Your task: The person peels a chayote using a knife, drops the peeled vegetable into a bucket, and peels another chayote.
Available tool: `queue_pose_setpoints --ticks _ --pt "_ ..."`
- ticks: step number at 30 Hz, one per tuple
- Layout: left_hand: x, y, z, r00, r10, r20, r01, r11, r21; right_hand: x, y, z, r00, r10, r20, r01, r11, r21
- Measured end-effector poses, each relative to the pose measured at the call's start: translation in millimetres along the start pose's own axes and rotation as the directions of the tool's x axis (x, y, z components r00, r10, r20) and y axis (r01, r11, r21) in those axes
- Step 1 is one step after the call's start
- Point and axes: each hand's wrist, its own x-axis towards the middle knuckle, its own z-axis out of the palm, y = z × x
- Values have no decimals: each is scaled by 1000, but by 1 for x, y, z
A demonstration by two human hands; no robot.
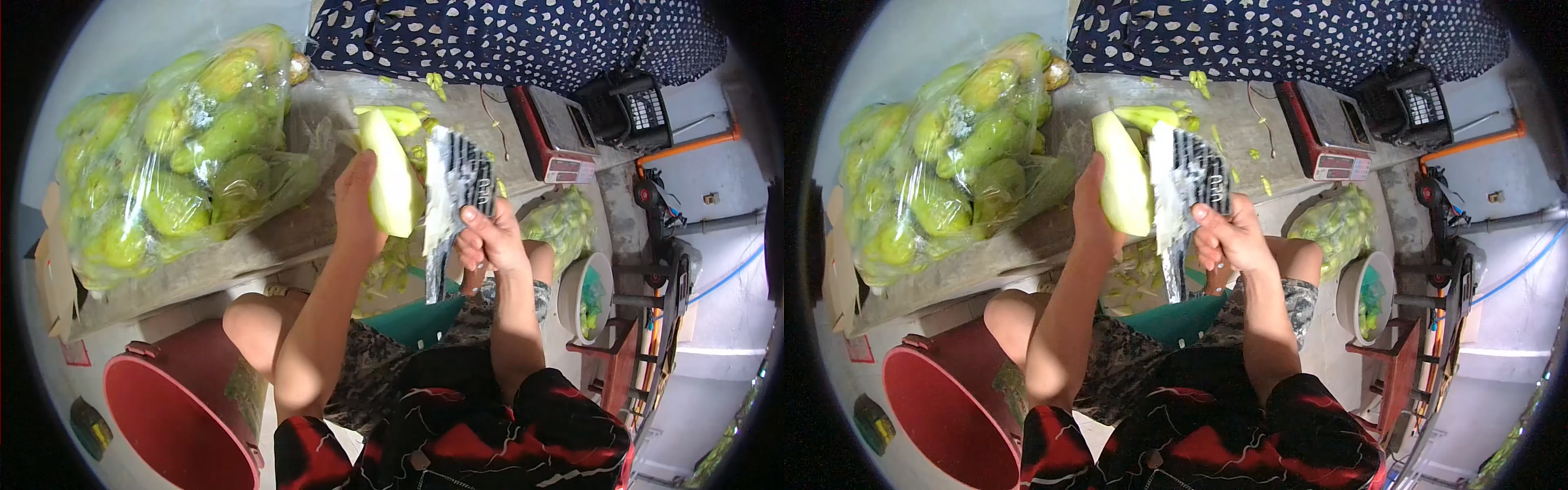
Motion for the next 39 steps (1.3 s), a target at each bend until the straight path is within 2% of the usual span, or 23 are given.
queue_pose_setpoints --ticks 2,5,7,9,10,12,13,14,15,17,19,20,21,23,25,27,30,32,33,36,37,38,39 --pt "3 3 -6 988 -155 13 155 975 -157 -1 -6 -3 994 -99 -37 99 995 -7" --pt "2 7 -6 986 -104 130 137 952 -273 -6 -19 2 958 -234 -163 207 964 -169" --pt "2 10 -8 990 -102 98 123 962 -246 -12 -26 11 880 -411 -239 349 899 -263" --pt "5 12 -8 993 -99 71 112 969 -219 -12 -22 17 742 -583 -333 452 800 -394" --pt "6 14 -9 992 -119 30 123 963 -238 0 3 -5 662 -704 -255 474 658 -585" --pt "6 14 -11 989 -149 -3 143 955 -260 27 14 -15 683 -600 -417 -79 507 -859" --pt "5 11 -12 988 -154 -28 142 954 -264 49 28 -29 779 -544 -312 -73 416 -906" --pt "8 11 -11 987 -154 -47 137 955 -262 59 48 -43 762 -614 -208 52 379 -924" --pt "11 14 -12 990 -136 -36 122 958 -260 54 47 -37 776 -591 -219 -19 326 -945" --pt "6 9 -19 992 -124 -6 118 956 -270 56 51 -35 758 -613 -224 78 425 -902" --pt "3 6 -24 985 -161 -68 143 967 -209 58 57 -40 816 -441 -373 -35 607 -794" --pt "10 10 -24 985 -128 -117 109 981 -157 63 66 -47 821 -423 -385 30 704 -709" --pt "11 8 -26 985 -124 -116 105 982 -156 60 62 -42 821 -424 -382 34 704 -709" --pt "14 1 -32 986 -101 -129 87 989 -117 52 50 -36 886 -214 -411 53 928 -369" --pt "6 8 -12 981 -150 -120 132 980 -145 45 48 -35 897 -215 -386 52 919 -391" --pt "3 9 -6 974 -201 -105 182 969 -170 32 41 -28 904 -234 -359 19 858 -513" --pt "5 2 -12 975 -222 -3 212 933 -290 17 44 -29 913 -239 -329 42 860 -508" --pt "5 -1 -15 943 -264 200 326 849 -417 9 53 -38 929 -205 -309 49 893 -447" --pt "5 -1 -14 945 -259 201 322 851 -416 6 58 -41 929 -208 -305 53 893 -448" --pt "0 -3 -7 944 -287 161 324 892 -316 -1 69 -51 930 -173 -324 30 914 -404" --pt "-2 -3 -2 970 -230 78 231 973 0 -2 71 -53 930 -175 -323 32 914 -405" --pt "-4 -1 3 989 -148 22 133 937 323 -4 73 -56 928 -173 -330 24 912 -410" --pt "-7 1 6 989 -149 25 133 937 322 -6 73 -58 925 -170 -339 15 910 -415"
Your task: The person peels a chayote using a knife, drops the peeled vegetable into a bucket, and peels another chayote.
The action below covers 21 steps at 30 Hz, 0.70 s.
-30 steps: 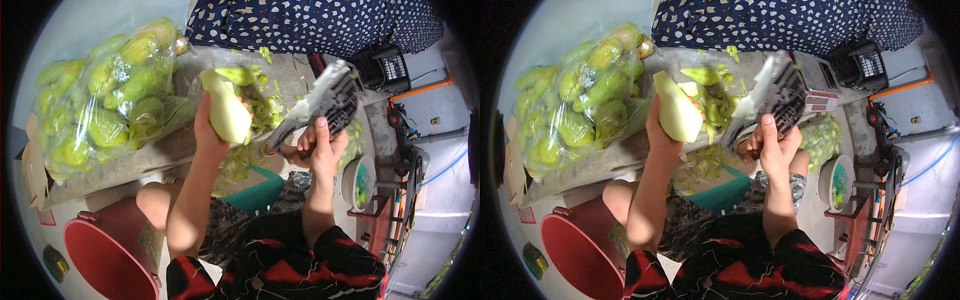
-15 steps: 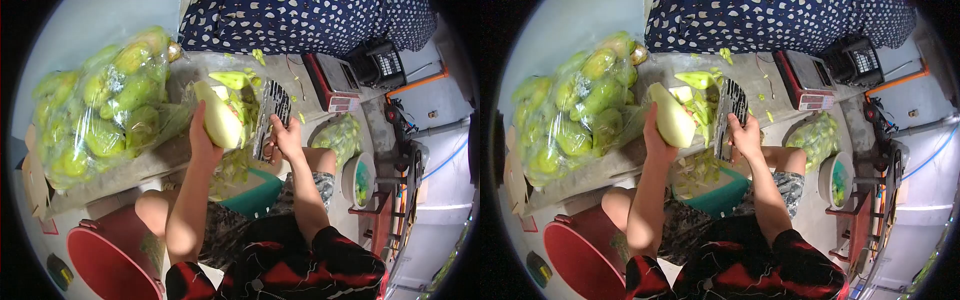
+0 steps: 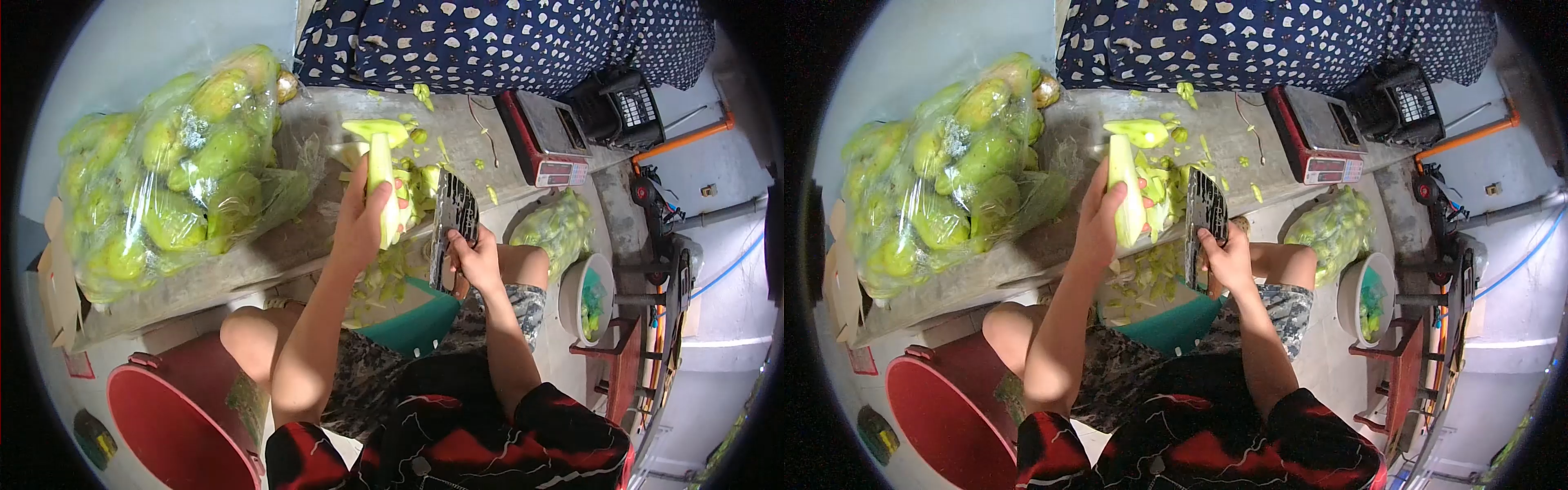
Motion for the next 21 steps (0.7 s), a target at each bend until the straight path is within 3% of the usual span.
queue_pose_setpoints --ticks 2,3,5,8,9,12,14,15,17,19,21 --pt "-6 4 3 982 179 60 -188 890 415 -1 1 -4 1000 -1 2 1 1000 9" --pt "-6 3 1 982 181 59 -189 890 415 -2 2 -4 1000 -2 7 2 1000 19" --pt "-5 1 -3 865 455 209 -461 560 688 -5 5 -6 1000 -1 1 1 1000 -7" --pt "-12 15 -2 835 491 248 -487 451 748 -12 4 -11 1000 -1 -7 1 999 -47" --pt "-12 14 -7 832 502 238 -485 450 750 -15 4 -11 1000 14 -11 -15 998 -53" --pt "-15 26 -24 914 404 -26 -344 809 477 -18 6 -18 1000 5 17 -4 999 -48" --pt "-30 64 -32 932 311 -188 -263 935 239 -17 5 -23 1000 16 27 -16 1000 -17" --pt "-36 81 -41 923 295 -247 -270 954 128 -15 4 -27 999 11 46 -10 1000 -20" --pt "-55 111 -75 867 480 -137 -491 869 -60 -14 1 -35 998 10 66 -8 1000 -28" --pt "-96 146 -87 803 531 -270 -547 837 22 -12 -9 -37 999 37 26 -35 997 -67" --pt "-141 161 -104 615 645 -454 -630 748 210 -6 -7 -42 999 44 -1 -44 997 -69"
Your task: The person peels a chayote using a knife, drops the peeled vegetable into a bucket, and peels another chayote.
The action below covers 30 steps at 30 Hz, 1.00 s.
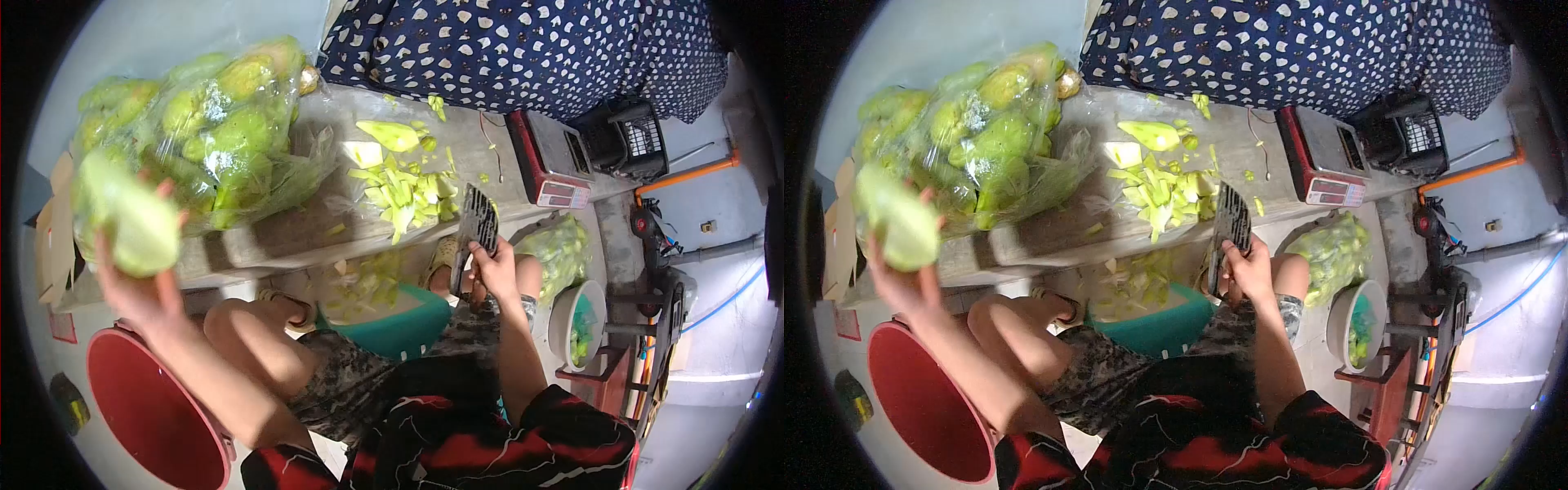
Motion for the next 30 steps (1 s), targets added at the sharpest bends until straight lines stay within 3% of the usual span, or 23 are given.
queue_pose_setpoints --ticks 3,4,5,6,8,11,14,16,20,23,26,28,29,30 --pt "-24 38 -74 911 239 -338 -127 938 321 13 12 -9 1000 -10 -6 10 1000 -12" --pt "-37 51 -96 881 311 -357 -152 900 409 18 16 -10 999 -35 -23 35 999 10" --pt "-52 59 -101 826 372 -422 -132 857 498 22 19 -10 997 -61 -42 62 998 32" --pt "-61 64 -126 692 496 -524 -44 754 655 25 17 -13 1000 -14 -27 15 1000 23" --pt "-82 67 -171 728 533 -431 156 483 862 32 24 -16 1000 -15 -9 15 999 51" --pt "-101 48 -238 857 281 -432 335 333 881 42 20 -15 1000 -7 21 5 996 89" --pt "-104 33 -198 821 101 -563 491 380 784 49 6 -16 997 -17 73 12 997 71" --pt "-101 35 -193 758 20 -652 609 335 719 57 8 -22 995 -34 92 27 996 83" --pt "-92 35 -228 814 175 -554 463 381 800 73 0 -28 993 -57 102 47 995 93" --pt "-91 39 -265 783 267 -562 408 462 787 84 -7 -31 994 -84 63 77 991 110" --pt "-91 40 -297 761 370 -533 416 353 838 93 -10 -39 996 -89 -3 89 993 76" --pt "-85 36 -304 791 348 -504 566 -101 818 100 -7 -43 991 -134 -25 137 983 127" --pt "-79 31 -308 799 344 -493 554 -102 826 103 -7 -43 988 -150 -43 154 976 151" --pt "-76 22 -305 808 391 -440 547 -224 806 110 -9 -44 987 -154 -53 160 976 150"
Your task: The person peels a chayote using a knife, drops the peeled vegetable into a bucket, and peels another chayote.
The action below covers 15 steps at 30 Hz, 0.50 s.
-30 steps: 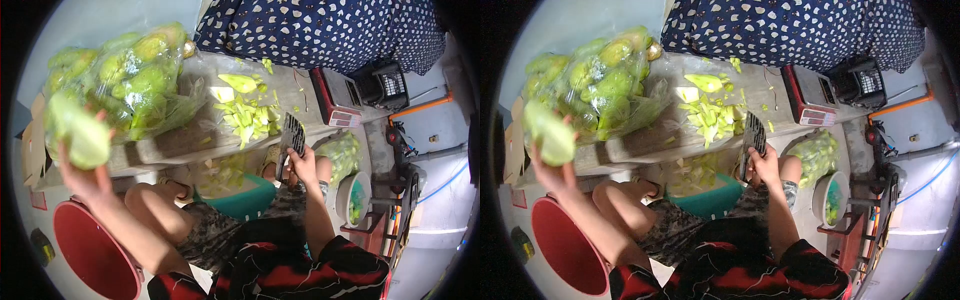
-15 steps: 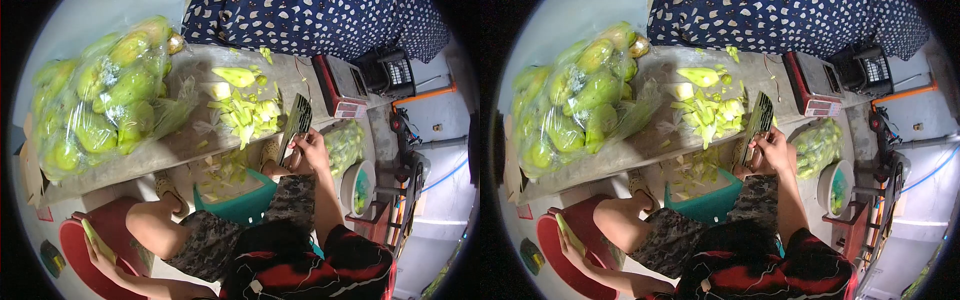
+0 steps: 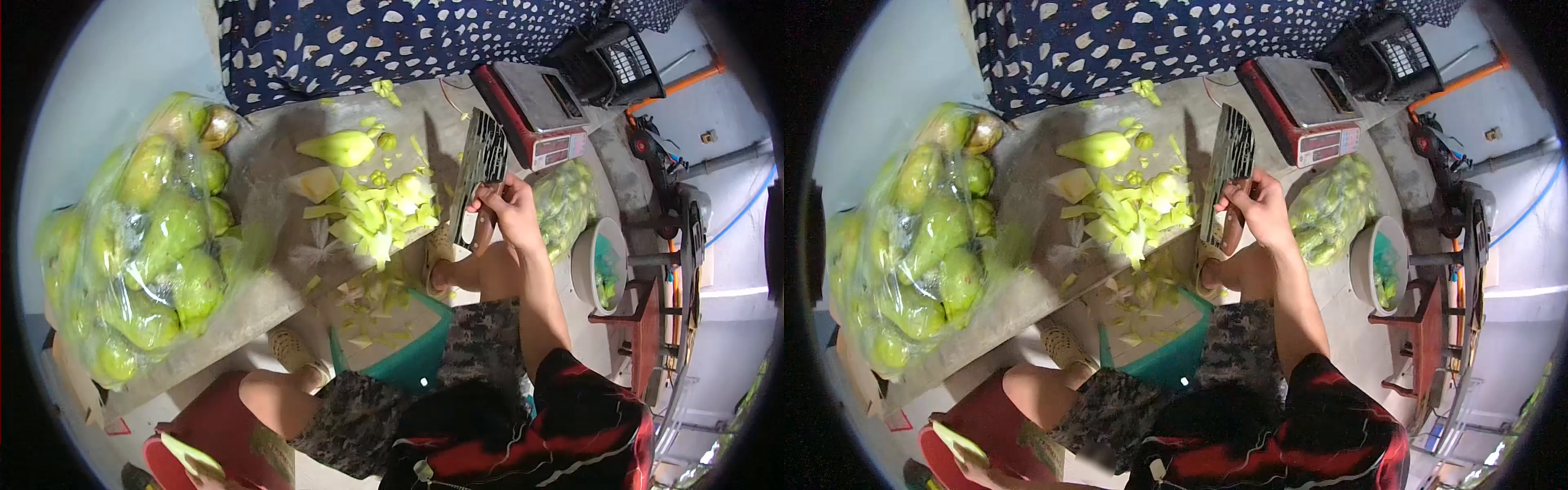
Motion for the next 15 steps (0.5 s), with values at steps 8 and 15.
queue_pose_setpoints --ticks 8,15 --pt "21 -74 20 954 223 -201 -192 968 164 -13 6 12 999 26 30 -31 986 163" --pt "26 -136 57 938 185 292 -91 947 -307 -22 23 19 997 70 35 -76 959 273"
